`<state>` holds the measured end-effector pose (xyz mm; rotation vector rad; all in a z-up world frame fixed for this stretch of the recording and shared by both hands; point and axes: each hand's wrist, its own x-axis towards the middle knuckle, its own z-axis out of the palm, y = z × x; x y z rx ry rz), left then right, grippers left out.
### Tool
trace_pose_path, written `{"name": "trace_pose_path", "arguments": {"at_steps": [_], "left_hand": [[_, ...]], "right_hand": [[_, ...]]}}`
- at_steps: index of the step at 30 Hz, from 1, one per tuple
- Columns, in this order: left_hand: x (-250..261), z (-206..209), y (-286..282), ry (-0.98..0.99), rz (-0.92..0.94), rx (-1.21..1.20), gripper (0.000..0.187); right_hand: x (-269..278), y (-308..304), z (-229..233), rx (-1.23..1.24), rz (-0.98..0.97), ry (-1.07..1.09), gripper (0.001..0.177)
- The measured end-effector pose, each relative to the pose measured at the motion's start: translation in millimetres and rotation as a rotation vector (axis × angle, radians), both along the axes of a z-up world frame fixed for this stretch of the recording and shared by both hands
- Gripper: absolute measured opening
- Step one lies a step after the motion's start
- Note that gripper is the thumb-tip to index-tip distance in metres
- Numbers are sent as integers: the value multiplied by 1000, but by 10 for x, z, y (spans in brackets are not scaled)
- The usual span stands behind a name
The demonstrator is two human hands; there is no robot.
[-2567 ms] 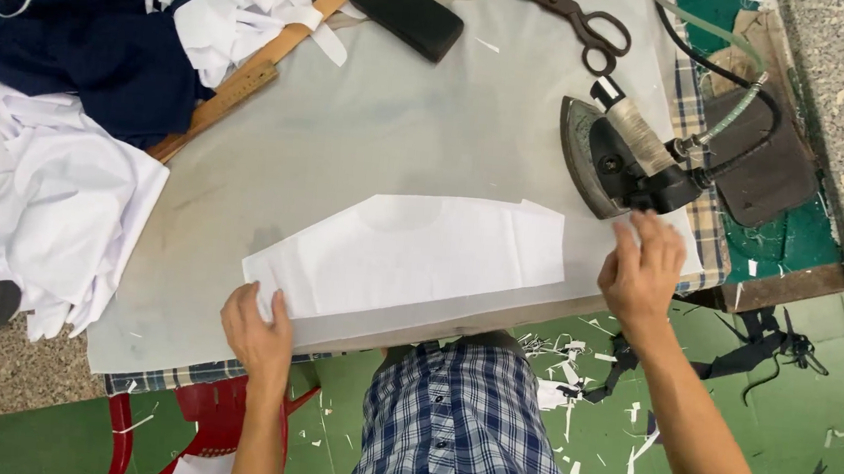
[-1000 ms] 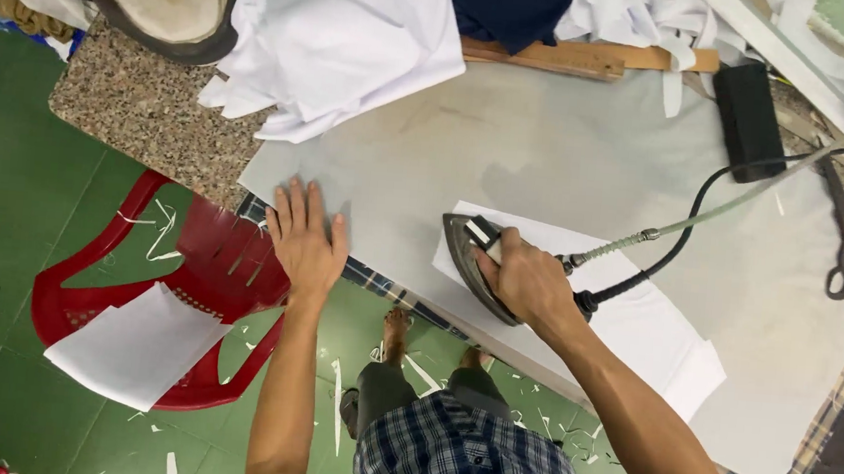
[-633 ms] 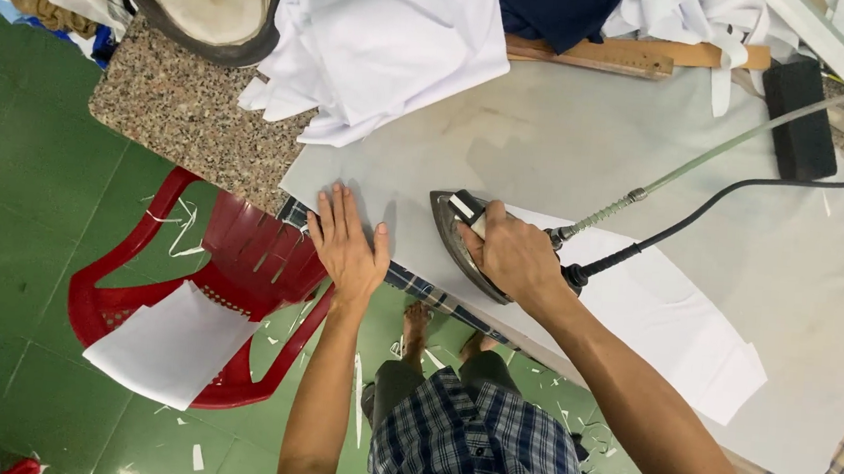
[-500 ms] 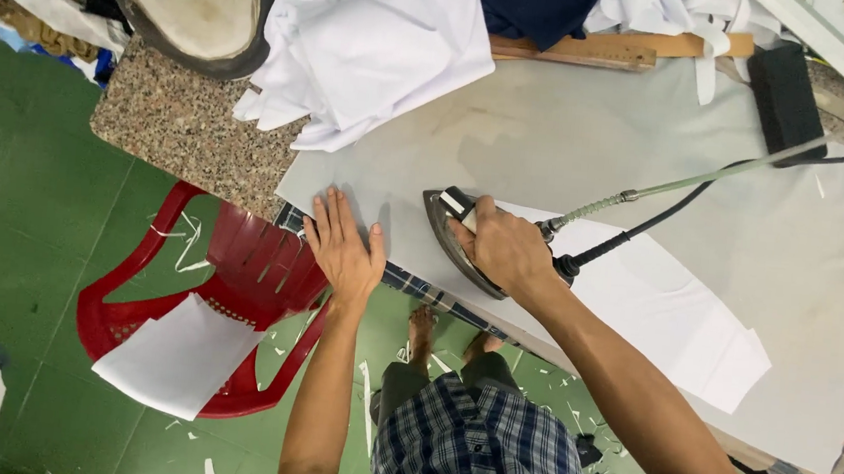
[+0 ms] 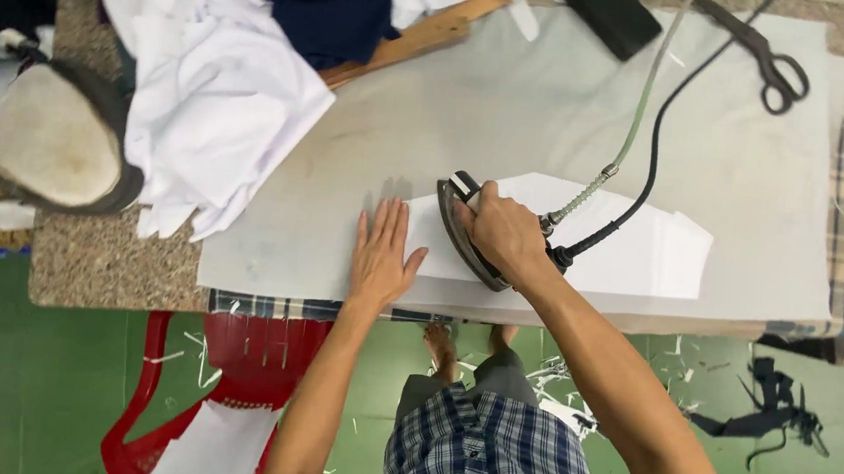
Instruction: The person irons a white fabric piece on a work table, then uses shears to trim its edges. They repeat this process with a second white fabric piece, ironing it flat and cutting along the edges to shape it.
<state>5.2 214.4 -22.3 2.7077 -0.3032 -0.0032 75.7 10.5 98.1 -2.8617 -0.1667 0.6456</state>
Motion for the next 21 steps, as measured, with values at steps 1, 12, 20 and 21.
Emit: {"name": "trace_pose_path", "arguments": {"at_steps": [1,12,20,21], "left_hand": [[58,-59,-72,53,-42,60,77],[70,-102,-126,157,-64,234,79],[76,-76,-168,196,-46,228,80],[78,-81,-172,196,-40,228,80]], "right_hand": [[-3,-150,-2,10,-49,10,48],[-173,-1661,13,23,-337,-87,46],[-185,-2367,-37,9,-426,-118,47],[-189,-2431,-50,1,-427,-124,46]]}}
